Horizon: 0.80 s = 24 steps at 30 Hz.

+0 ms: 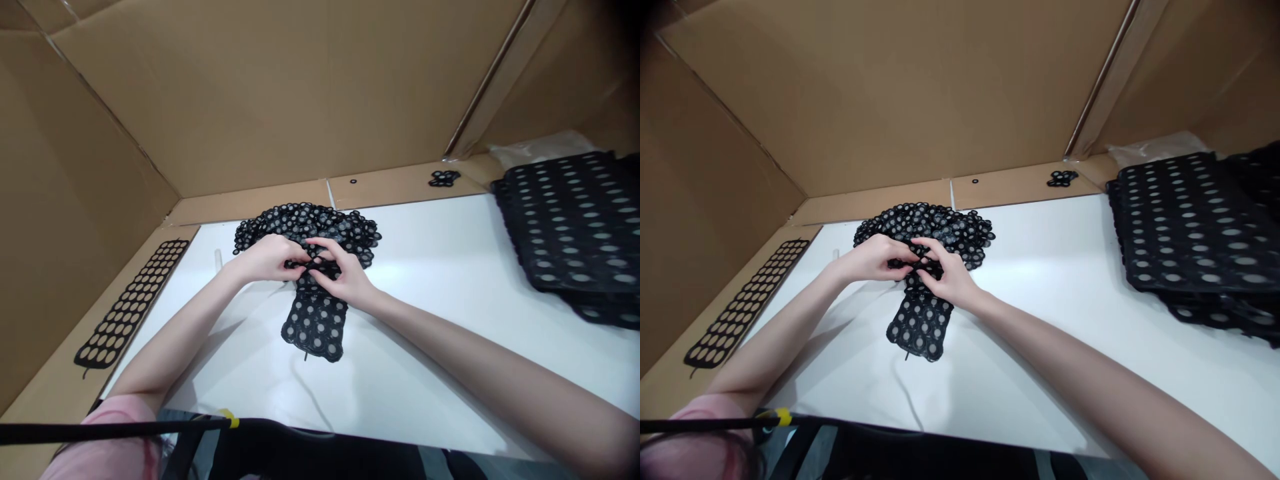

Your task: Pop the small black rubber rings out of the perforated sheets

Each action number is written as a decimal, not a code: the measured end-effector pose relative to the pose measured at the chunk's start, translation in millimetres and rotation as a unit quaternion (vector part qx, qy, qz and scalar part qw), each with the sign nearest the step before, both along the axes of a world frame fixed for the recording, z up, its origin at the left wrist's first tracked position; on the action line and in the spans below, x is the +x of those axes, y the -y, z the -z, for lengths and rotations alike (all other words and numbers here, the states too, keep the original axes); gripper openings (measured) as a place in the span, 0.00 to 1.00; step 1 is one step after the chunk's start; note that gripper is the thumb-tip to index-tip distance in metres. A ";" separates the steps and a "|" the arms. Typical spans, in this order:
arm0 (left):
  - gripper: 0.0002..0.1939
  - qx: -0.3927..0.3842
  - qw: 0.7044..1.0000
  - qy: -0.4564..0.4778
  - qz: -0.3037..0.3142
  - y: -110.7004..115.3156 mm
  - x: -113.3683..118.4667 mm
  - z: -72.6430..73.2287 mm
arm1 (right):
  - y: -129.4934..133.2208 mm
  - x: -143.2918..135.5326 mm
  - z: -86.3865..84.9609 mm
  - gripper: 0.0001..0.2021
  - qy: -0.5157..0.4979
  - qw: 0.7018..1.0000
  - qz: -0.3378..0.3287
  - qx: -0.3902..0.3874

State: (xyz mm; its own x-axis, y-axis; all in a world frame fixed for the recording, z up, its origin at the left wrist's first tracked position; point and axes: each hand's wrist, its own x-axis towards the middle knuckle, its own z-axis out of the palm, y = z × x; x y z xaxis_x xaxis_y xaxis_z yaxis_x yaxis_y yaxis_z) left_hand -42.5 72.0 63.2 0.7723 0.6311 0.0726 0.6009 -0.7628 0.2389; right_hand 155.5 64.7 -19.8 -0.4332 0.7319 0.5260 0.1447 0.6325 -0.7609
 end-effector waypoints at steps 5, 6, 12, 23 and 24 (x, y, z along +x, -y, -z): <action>0.11 -0.014 1.000 0.002 0.008 0.6 0.7 0.7 | -0.3 0.0 -0.5 0.22 0.015 1.000 -0.001 0.003; 0.11 -0.015 1.000 0.004 0.008 0.4 0.6 1.1 | -0.4 0.1 -0.4 0.22 0.018 1.000 -0.001 0.003; 0.10 -0.011 1.000 0.007 0.008 1.0 1.8 3.9 | -0.6 0.0 -0.4 0.21 0.032 0.999 -0.006 0.023; 0.08 0.044 0.997 -0.057 -0.031 3.8 6.6 15.0 | 0.4 0.0 -2.1 0.26 0.038 0.999 -0.013 -0.001; 0.08 0.047 0.996 -0.061 -0.036 4.1 7.5 16.5 | 0.4 0.1 -2.3 0.27 0.037 0.999 -0.012 -0.005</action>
State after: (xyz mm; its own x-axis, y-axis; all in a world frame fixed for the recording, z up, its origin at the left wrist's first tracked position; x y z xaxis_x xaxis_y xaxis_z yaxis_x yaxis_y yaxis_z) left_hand -35.0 67.9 46.6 0.7322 0.6798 0.0423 0.6749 -0.7325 0.0897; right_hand 155.5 64.4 -17.5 -0.4878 0.7263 0.4844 0.1864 0.6287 -0.7550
